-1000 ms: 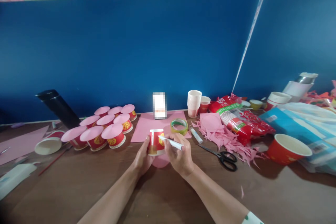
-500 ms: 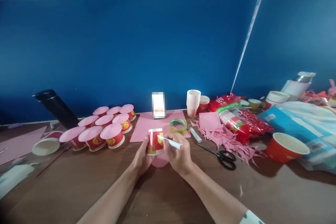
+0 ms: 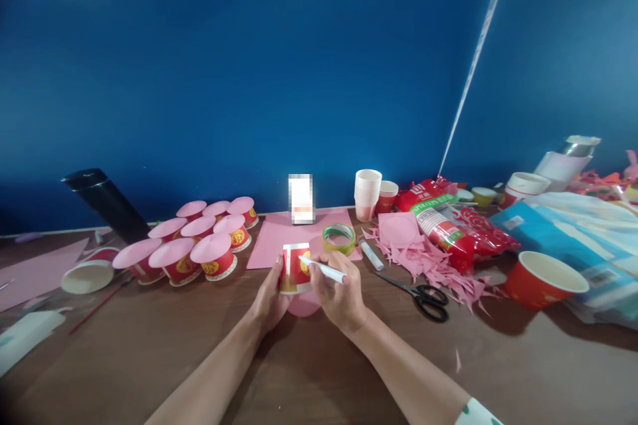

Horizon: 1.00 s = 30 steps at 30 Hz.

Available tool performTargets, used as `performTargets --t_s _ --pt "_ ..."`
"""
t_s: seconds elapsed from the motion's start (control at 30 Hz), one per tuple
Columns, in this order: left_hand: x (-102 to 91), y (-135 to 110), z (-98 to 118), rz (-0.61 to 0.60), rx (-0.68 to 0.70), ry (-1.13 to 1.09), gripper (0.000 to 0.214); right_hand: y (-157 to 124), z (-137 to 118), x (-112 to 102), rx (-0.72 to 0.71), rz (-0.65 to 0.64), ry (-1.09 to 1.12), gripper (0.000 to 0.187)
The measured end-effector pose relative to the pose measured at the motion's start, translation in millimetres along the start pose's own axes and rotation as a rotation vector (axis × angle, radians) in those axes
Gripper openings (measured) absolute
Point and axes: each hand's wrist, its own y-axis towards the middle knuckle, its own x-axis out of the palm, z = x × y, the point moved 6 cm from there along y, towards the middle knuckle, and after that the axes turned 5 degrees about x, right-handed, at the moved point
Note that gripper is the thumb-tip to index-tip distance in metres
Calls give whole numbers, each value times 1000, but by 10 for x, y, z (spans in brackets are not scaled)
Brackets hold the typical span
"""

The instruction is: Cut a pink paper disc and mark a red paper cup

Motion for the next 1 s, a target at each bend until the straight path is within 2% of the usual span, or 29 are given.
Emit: performTargets --t_s 0.1,0.33,0.5,1.0 --pt "-3 -1 -5 2 -9 6 42 -1 3 -10 -7 20 10 7" --pt "13 4 -3 -14 -7 12 39 -12 19 22 27 -35 -5 7" --pt "1 5 0 2 -1 6 34 0 -14 17 8 -41 -33 9" --pt "10 4 3 6 -7 11 36 8 -72 30 -53 -66 -74 14"
